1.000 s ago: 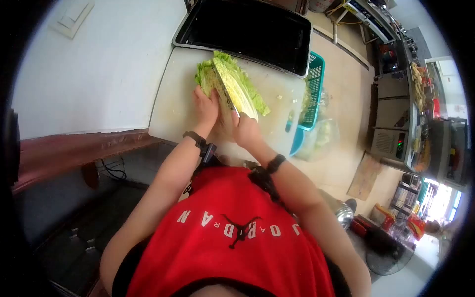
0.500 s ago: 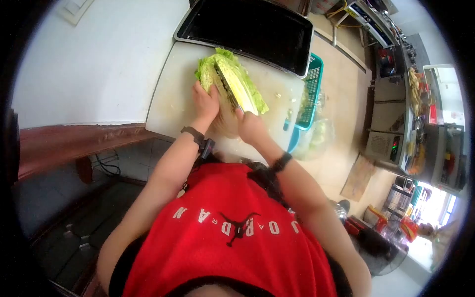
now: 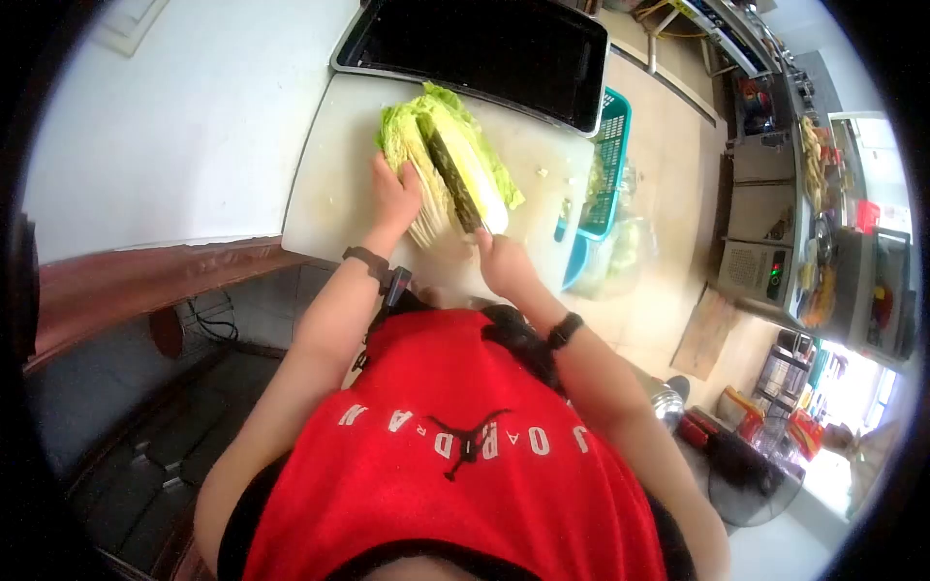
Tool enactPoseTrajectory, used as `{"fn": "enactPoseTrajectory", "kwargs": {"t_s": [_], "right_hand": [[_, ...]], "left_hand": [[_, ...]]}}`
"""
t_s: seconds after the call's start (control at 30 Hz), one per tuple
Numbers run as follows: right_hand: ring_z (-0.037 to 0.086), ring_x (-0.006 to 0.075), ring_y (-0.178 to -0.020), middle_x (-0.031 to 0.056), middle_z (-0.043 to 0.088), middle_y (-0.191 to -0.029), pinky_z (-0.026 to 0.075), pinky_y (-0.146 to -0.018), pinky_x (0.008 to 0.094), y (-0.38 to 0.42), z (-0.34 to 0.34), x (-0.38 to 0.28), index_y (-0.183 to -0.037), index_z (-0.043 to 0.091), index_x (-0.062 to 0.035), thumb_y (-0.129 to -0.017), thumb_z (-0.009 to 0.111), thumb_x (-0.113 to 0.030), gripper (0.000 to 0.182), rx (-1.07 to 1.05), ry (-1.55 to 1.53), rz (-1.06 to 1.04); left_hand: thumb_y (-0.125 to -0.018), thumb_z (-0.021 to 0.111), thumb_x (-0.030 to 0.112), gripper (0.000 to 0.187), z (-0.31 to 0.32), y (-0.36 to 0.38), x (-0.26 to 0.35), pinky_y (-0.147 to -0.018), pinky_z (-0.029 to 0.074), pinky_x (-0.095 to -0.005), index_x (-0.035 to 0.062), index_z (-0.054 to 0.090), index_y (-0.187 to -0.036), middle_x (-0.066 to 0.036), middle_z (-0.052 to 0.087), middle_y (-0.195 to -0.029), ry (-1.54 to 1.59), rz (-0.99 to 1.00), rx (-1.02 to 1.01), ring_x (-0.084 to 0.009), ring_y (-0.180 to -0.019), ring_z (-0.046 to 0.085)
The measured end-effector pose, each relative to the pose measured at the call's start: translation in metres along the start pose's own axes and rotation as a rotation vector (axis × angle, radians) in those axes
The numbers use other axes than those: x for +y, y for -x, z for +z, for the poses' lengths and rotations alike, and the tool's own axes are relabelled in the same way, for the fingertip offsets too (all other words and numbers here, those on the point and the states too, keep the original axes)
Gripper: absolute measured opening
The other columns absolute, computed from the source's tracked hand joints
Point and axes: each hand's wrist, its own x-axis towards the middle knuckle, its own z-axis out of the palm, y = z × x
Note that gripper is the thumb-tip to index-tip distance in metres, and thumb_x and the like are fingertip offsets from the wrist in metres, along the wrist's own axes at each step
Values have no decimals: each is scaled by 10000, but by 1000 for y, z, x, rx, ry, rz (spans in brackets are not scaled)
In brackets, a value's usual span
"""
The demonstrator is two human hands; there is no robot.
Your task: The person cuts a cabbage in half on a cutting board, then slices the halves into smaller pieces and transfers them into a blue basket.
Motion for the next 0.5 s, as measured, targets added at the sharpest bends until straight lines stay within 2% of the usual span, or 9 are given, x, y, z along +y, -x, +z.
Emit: {"fn": "enactPoseTrajectory", "kwargs": {"t_s": [0.03,0.07,0.1,0.2,0.27,0.3,0.37,0.43,0.5], "right_hand": [[680,404,-625,296,656,-734,554,-636,493,1,0,1,-865,664,67,-1080,374,-480,655,-39,-12,59],[630,326,-483,262,633,-676,534,-528,452,1,-1,2,-844,640,60,-1085,372,-475,645,-43,8,57],[630,326,-483,262,633,-676,534,-528,452,2,-6,-5,-844,640,60,-1085,372,-475,645,-41,7,59],[651,354,-567,262,630,-689,531,-590,461,8,-19,-18,-832,618,52,-1086,386,-460,617,-70,-37,80],[652,389,-660,246,612,-691,509,-646,467,15,-24,-13,-828,594,44,-1087,398,-445,588,69,-18,7],[652,389,-660,246,612,-691,509,-646,467,20,-28,-16,-828,594,44,-1087,398,-445,588,63,-17,9],[639,427,-733,241,603,-702,480,-686,490,32,-45,-27,-830,595,40,-1088,408,-430,567,80,-89,38],[622,462,-730,252,603,-704,469,-679,517,44,-49,-30,-852,598,36,-1090,407,-417,546,93,-112,44],[614,505,-769,284,619,-740,458,-695,555,55,-48,-30,-897,611,26,-1088,416,-403,508,61,-13,38]], "left_hand": [[-998,534,260,584,-1,0,-4,-1032,408,-515,-127,355,-1397,-328,491,-1313,-16,21,-22,-484,-1195,501],[-998,534,260,584,1,-1,-7,-1032,408,-515,-127,355,-1397,-328,491,-1313,-18,22,-22,-484,-1195,501],[-997,536,256,577,6,0,-12,-1023,410,-520,-130,363,-1391,-327,500,-1298,-5,35,12,-484,-1183,507],[-996,538,249,570,10,1,-15,-1008,413,-528,-132,372,-1385,-329,512,-1274,8,63,51,-486,-1161,516],[-995,539,247,568,8,1,-15,-1003,413,-531,-132,373,-1385,-332,515,-1264,-5,72,65,-489,-1153,519],[-996,538,244,570,7,2,-16,-1000,415,-531,-131,365,-1389,-336,513,-1262,-13,97,66,-491,-1150,520],[-996,537,242,572,9,3,-18,-997,417,-532,-129,358,-1393,-340,511,-1261,-19,119,55,-493,-1147,520],[-999,535,234,576,10,1,-17,-985,423,-534,-125,336,-1404,-346,502,-1263,11,116,45,-495,-1144,521],[-1001,533,231,579,9,2,-15,-983,426,-533,-123,326,-1409,-346,497,-1266,12,113,38,-496,-1142,520]]}}
